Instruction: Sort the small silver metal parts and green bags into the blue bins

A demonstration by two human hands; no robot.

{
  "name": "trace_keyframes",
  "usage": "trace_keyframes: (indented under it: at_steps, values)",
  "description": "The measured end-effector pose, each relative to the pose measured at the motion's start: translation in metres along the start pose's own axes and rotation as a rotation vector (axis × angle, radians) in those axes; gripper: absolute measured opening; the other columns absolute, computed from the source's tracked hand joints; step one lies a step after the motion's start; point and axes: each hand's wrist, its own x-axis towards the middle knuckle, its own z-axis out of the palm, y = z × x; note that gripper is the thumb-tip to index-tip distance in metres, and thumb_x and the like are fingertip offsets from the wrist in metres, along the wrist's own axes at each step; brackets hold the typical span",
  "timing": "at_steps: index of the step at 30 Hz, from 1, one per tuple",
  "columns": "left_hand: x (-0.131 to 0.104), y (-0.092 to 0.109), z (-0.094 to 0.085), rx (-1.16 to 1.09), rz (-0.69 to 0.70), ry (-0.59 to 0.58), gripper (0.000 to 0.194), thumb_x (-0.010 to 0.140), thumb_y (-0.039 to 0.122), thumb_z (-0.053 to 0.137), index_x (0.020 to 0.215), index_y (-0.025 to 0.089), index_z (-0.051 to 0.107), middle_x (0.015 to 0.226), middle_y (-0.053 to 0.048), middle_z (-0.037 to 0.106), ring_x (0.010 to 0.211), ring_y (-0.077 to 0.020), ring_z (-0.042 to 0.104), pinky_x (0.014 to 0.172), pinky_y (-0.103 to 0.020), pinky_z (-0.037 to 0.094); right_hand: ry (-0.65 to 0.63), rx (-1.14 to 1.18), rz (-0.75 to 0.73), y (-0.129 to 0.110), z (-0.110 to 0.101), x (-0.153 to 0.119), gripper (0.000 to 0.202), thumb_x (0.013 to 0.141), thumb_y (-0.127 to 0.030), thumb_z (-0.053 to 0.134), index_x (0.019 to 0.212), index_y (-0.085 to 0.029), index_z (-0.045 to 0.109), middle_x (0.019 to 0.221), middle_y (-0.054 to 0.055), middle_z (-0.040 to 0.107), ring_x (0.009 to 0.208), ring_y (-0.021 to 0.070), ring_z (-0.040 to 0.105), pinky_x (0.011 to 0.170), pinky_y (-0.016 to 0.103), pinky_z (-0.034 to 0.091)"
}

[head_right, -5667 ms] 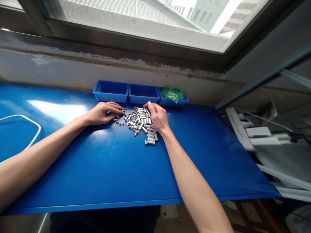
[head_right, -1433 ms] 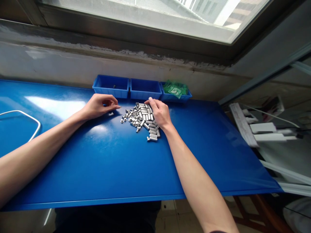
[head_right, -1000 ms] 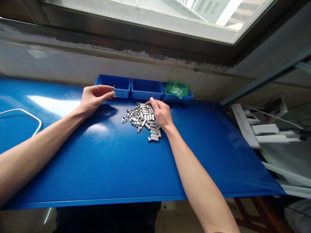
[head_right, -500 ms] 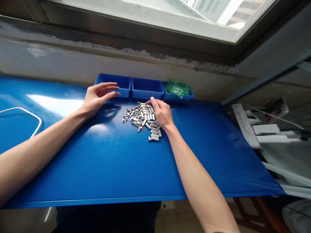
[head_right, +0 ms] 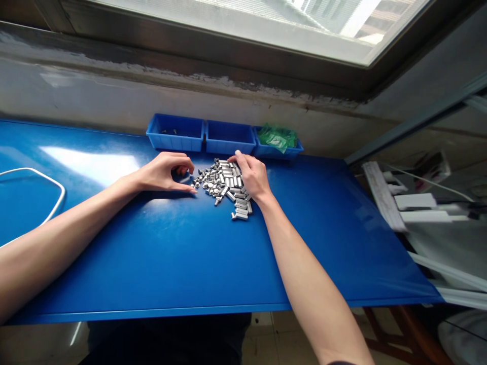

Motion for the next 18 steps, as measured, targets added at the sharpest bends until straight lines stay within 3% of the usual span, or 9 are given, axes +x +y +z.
trace_keyframes:
  at_steps: [8, 18]
  values:
    - [-0.0025, -0.0044, -0.002, -0.012, 0.002, -0.015, 0.037, 0.086, 0.055, 0.078, 0.083, 0.018, 0.073, 0.074, -0.002, 0.063, 0.064, -0.0126, 0.055, 0.061, -0.024, 0.043, 0.002, 0.018, -0.006, 0.002, 0.0004, 0.0007, 0.064, 0.097, -0.077, 0.046, 0.091, -0.026, 0.084, 0.102, 0.003, 0.083, 0.105, 0.0268, 0.073, 0.098, 0.037, 0.049]
    - [-0.0019, -0.0024, 0.0, 0.007, 0.025, 0.007, 0.031, 0.089, 0.043, 0.075, 0.107, 0.019, 0.079, 0.081, -0.003, 0.066, 0.07, -0.0145, 0.058, 0.067, -0.025, 0.046, -0.002, 0.006, -0.014, 0.0029, -0.0001, 0.0006, 0.062, 0.099, -0.074, 0.046, 0.092, -0.026, 0.084, 0.101, 0.003, 0.083, 0.104, 0.0266, 0.073, 0.096, 0.037, 0.049]
